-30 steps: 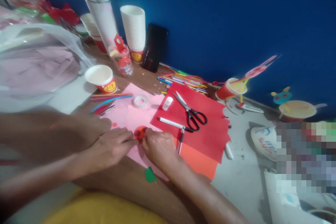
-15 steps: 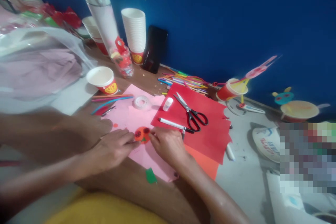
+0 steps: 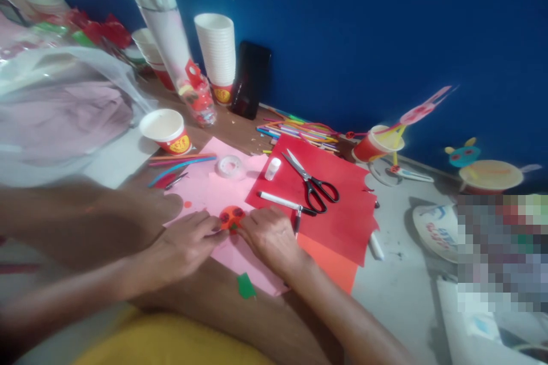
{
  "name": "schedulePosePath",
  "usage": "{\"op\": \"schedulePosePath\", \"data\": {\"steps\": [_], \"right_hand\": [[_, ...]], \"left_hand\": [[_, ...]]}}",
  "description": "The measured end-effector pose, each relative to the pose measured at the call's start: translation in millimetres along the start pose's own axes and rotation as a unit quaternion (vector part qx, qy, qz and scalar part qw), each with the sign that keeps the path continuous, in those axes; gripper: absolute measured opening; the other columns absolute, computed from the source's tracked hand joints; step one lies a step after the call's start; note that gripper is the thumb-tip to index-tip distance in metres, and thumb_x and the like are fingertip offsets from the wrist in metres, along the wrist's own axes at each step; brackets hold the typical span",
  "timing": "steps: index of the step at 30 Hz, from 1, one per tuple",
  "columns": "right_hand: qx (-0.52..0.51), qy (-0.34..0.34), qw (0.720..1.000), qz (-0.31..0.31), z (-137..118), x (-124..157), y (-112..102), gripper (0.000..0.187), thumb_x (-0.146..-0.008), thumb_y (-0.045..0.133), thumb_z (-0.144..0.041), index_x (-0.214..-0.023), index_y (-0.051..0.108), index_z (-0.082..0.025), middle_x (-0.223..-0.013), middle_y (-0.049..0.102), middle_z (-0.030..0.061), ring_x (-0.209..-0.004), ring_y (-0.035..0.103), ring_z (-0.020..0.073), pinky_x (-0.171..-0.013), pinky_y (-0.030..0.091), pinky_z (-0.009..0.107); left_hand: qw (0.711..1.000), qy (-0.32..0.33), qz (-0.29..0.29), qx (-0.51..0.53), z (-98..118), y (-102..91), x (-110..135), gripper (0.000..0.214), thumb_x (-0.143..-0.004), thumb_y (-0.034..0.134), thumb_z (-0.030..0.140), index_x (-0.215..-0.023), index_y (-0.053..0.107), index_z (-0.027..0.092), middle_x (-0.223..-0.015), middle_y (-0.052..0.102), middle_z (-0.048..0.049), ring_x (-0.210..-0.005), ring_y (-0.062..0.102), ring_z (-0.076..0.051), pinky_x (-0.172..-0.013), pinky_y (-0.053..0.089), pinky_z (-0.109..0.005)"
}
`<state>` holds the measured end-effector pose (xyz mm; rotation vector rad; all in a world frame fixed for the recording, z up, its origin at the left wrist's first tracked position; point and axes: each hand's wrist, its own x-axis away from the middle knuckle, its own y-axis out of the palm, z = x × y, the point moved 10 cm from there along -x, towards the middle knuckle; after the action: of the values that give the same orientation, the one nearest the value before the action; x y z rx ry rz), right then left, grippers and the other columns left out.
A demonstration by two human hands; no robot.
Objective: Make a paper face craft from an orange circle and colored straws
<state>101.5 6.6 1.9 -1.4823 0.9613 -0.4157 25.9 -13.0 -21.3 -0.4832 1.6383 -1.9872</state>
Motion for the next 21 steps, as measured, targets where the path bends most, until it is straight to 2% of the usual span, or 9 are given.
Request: {"op": "schedulePosePath", "data": {"steps": [10, 21], "right_hand": [[-0.002, -0.007, 1.000, 0.007, -1.5, -0.1, 0.2, 0.021, -0.090, 0.049, -0.021, -0.076, 0.064, -0.016, -0.061, 0.058, 0.0011, -0.058, 0.051, 0.0141, -0.058, 0.026, 0.030], [-0.041, 0.021, 0.999, -0.002, 6.1, 1.7, 5.3, 0.023, -0.091, 0.048, -0.024, -0.076, 0.063, -0.015, -0.065, 0.062, 0.0017, -0.064, 0.057, 0.0131, -0.060, 0.032, 0.027]], "left_hand": [[1.000, 0.002, -0.004, -0.008, 1.0, 1.5, 0.3, 0.025, -0.086, 0.043, 0.011, -0.106, 0.056, 0.017, -0.094, 0.055, -0.0078, -0.085, 0.048, -0.021, -0.075, 0.043, -0.035], [1.000, 0.007, 0.005, 0.004, 1.4, -0.3, -0.2, 0.023, -0.088, 0.043, 0.015, -0.106, 0.057, 0.018, -0.094, 0.054, -0.0081, -0.086, 0.047, -0.021, -0.074, 0.042, -0.035]]}}
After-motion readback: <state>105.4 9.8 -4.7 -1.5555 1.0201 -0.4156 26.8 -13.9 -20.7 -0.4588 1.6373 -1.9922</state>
